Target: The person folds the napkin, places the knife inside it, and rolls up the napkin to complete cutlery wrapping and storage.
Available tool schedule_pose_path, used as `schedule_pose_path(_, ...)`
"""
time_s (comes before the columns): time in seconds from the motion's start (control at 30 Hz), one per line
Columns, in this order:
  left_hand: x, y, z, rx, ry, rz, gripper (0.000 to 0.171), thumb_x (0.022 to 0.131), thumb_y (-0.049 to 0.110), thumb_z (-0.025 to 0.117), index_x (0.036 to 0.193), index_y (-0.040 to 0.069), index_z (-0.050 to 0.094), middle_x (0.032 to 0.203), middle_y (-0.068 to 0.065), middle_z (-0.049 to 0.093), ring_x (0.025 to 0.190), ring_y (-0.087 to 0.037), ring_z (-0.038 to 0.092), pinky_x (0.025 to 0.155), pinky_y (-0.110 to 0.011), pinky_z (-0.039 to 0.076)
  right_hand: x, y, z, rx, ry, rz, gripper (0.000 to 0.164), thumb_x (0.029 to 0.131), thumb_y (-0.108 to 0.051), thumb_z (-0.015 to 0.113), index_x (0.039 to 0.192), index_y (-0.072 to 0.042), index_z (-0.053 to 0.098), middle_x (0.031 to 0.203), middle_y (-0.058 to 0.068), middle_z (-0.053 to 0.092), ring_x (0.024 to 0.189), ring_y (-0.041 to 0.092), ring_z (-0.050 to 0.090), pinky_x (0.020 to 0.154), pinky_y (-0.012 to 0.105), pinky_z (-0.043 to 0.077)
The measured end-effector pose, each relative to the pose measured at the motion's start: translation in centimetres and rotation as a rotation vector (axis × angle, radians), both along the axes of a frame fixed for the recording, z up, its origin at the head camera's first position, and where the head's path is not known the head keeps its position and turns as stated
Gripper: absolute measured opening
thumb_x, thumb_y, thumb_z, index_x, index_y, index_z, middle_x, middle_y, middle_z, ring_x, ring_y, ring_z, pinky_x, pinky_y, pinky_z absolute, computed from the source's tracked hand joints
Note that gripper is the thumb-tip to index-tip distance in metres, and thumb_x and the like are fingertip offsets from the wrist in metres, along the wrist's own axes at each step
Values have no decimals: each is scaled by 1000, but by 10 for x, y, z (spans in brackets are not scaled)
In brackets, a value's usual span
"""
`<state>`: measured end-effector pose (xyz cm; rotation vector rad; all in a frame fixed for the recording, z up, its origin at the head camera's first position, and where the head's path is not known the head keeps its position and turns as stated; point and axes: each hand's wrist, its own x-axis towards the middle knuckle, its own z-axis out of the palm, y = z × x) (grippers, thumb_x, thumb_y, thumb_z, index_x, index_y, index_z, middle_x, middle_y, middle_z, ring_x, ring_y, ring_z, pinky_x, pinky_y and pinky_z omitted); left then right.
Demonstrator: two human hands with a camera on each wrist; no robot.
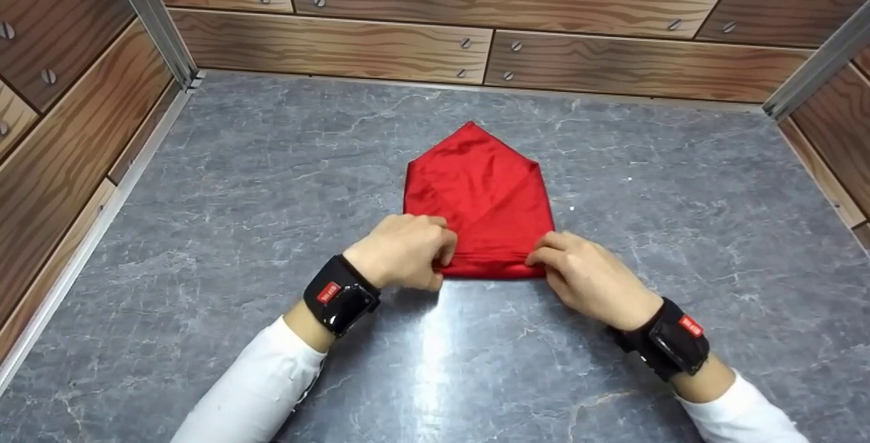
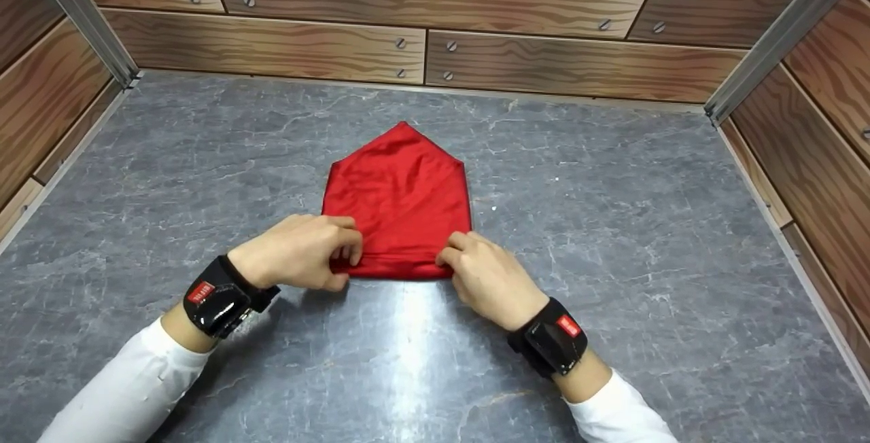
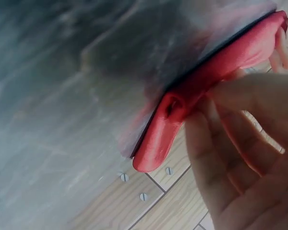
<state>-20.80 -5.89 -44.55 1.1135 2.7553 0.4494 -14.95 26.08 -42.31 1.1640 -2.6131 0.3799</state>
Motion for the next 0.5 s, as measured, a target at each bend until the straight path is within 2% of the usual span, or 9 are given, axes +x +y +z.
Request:
schedule_pose_path(0.13, 9, 3, 14, -28, 54, 13, 23, 82, 21, 98, 96, 18, 80, 104, -3, 77, 84, -32, 76, 75, -53, 65, 1, 1, 2, 1, -52, -13, 27, 88, 8, 90, 111, -5, 86, 110, 6, 73, 88, 21, 72, 77, 41, 66)
schedule_pose_path(0.2, 8, 3, 8, -39, 119, 10, 23, 80, 19, 97, 92, 19, 77, 98, -1, 77, 80, -31, 75, 69, -51, 63, 1, 1, 2, 11, -62, -25, 27, 89, 6, 93, 111, -6, 85, 109, 6, 70, 86, 19, 68, 75, 39, 64)
schedule_pose_path(0.27, 3, 4, -4, -45, 183, 7, 26, 77, 20, 96, 87, 22, 73, 92, 1, 75, 74, -28, 72, 63, -48, 58, 1, 1, 2, 22, -63, -35, 27, 89, 5, 95, 112, -6, 85, 107, 5, 68, 86, 17, 66, 75, 38, 63)
schedule_pose_path(0.37, -1, 5, -11, -41, 216, -3, 28, 75, 20, 96, 84, 21, 70, 88, 2, 74, 71, -28, 71, 59, -48, 57, 2, 1, 2, 30, -58, -43, 28, 90, 5, 95, 114, -6, 85, 106, 6, 68, 89, 19, 66, 77, 40, 64)
schedule_pose_path(0.5, 2, 6, -5, -29, 192, -9, 27, 76, 14, 95, 85, 17, 70, 84, -2, 74, 72, -32, 72, 62, -51, 59, 1, 2, 2, 35, -57, -52, 28, 92, 5, 93, 117, -6, 85, 110, 6, 71, 94, 22, 70, 82, 45, 67)
